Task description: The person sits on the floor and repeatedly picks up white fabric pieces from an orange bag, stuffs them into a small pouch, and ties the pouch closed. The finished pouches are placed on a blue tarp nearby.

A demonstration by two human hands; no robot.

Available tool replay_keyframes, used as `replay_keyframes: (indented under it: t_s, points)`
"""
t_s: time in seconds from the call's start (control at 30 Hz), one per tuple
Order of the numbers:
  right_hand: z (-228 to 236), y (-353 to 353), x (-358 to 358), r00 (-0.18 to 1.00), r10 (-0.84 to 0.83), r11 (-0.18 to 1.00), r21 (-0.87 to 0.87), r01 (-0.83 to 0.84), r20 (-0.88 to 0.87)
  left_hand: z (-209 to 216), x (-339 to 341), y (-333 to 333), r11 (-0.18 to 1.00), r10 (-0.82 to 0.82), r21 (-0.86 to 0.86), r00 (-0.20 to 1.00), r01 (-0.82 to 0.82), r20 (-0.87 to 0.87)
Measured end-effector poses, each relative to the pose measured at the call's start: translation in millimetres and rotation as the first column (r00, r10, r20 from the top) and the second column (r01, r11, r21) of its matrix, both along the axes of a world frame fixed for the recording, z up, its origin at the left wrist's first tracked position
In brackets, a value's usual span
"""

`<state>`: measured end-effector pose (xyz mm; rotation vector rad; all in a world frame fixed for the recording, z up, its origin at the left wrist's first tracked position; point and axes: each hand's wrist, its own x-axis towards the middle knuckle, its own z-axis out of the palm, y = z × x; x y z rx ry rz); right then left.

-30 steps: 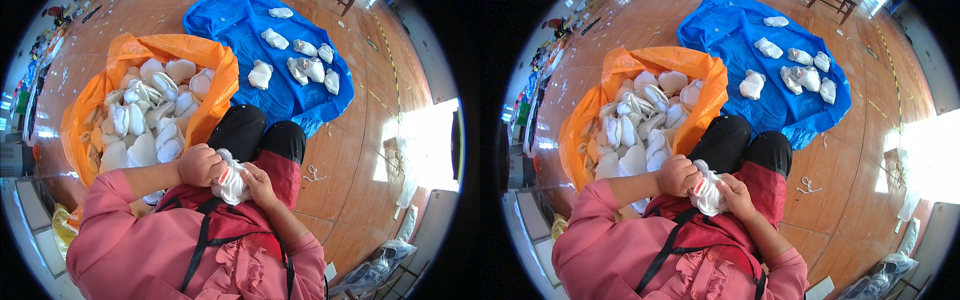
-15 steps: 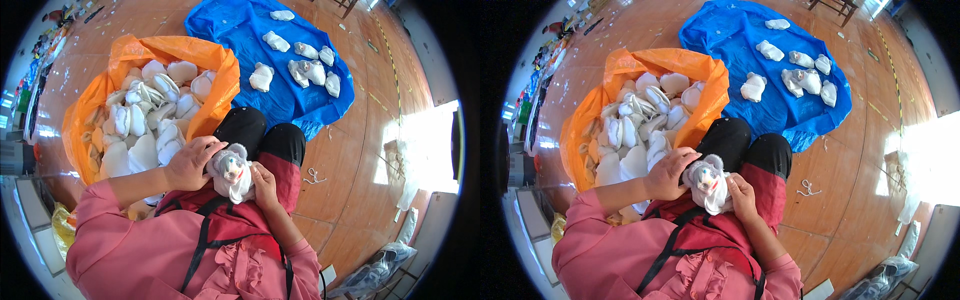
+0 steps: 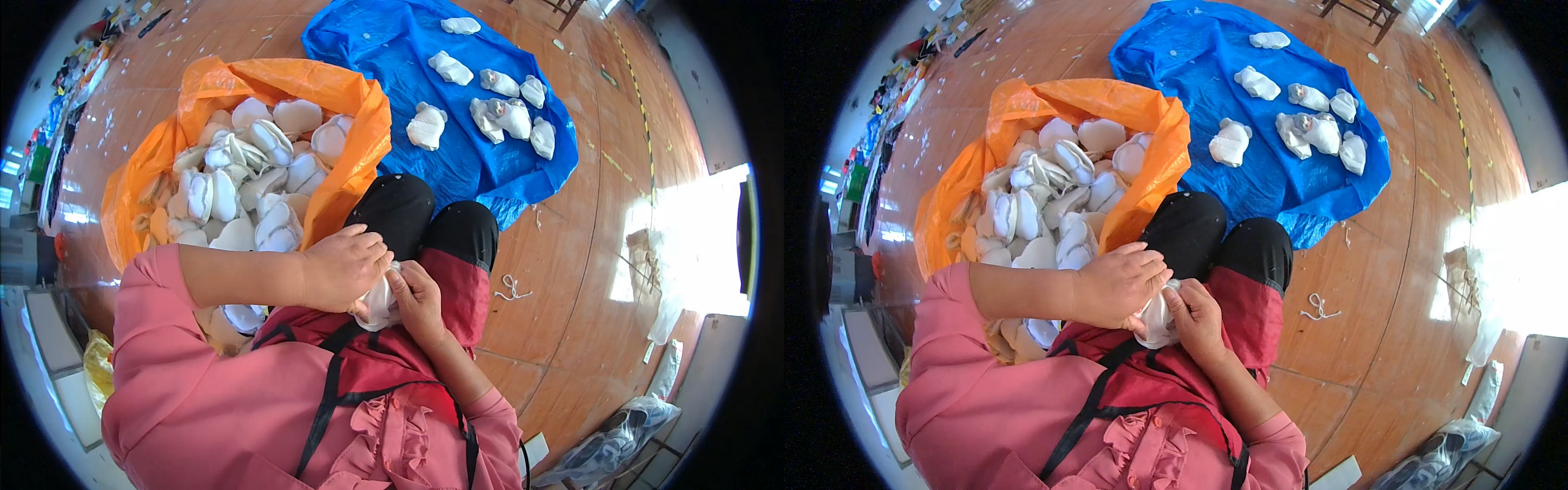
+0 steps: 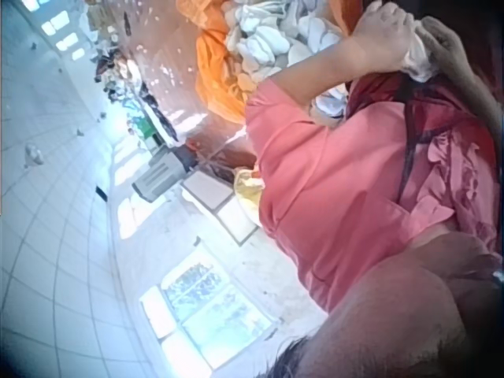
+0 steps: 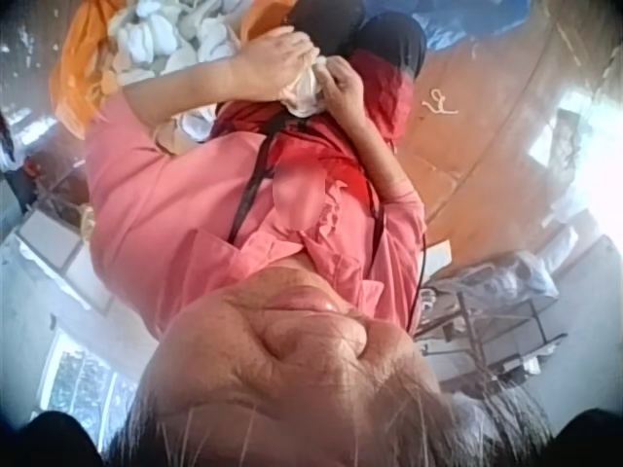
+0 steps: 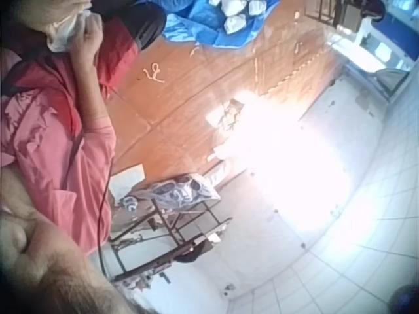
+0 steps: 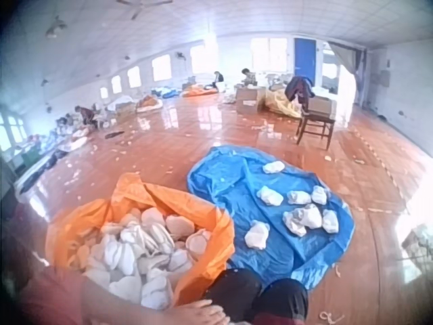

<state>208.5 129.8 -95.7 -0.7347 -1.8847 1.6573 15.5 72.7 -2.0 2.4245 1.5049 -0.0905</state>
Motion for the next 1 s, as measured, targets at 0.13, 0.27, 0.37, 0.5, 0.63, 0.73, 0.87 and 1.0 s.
replay_keyframes:
  t_s: [0.13, 0.27, 0.37, 0.5, 0.63, 0.73, 0.87, 1.0]
  points:
    - [4.3, -1.4, -1.2, 0.999, 0.030, 0.999, -0.044, -0.032, -0.043, -9.6, 3.3, -9.1, 0.985, 0.103, -0.147, 0.990, -0.089, 0.093]
    - [-9.7, 1.4, 3.1, 0.989, 0.103, 0.980, -0.162, -0.119, -0.109, -25.5, 2.2, -20.0, 0.975, 0.220, -0.074, 0.932, -0.208, 0.289]
    - [-15.0, -0.6, 7.4, 0.987, 0.060, 0.872, -0.473, -0.125, -0.151, -32.2, 1.9, -24.6, 0.963, 0.252, -0.019, 0.875, -0.268, 0.414]
    - [-23.0, -0.6, 7.5, 0.964, 0.009, 0.809, -0.564, -0.164, -0.267, -57.2, -0.4, -28.6, 0.935, 0.124, 0.198, 0.795, -0.293, 0.594]
    - [-28.8, -0.7, 12.2, 0.957, -0.064, 0.647, -0.742, -0.176, -0.283, -75.6, 2.3, -28.0, 0.915, 0.104, 0.208, 0.699, -0.347, 0.708]
    - [-33.6, 0.8, 14.1, 0.949, -0.100, 0.563, -0.804, -0.193, -0.299, -81.8, 7.7, -26.4, 0.883, 0.107, 0.262, 0.709, -0.391, 0.697]
    - [-35.2, 0.7, 15.4, 0.940, -0.133, 0.557, -0.808, -0.191, -0.314, -80.2, 8.2, -20.3, 0.873, 0.112, 0.293, 0.745, -0.390, 0.657]
    - [-31.4, 3.9, 13.8, 0.934, -0.120, 0.556, -0.802, -0.216, -0.335, -83.9, 3.3, -12.7, 0.874, 0.057, 0.325, 0.741, -0.361, 0.669]
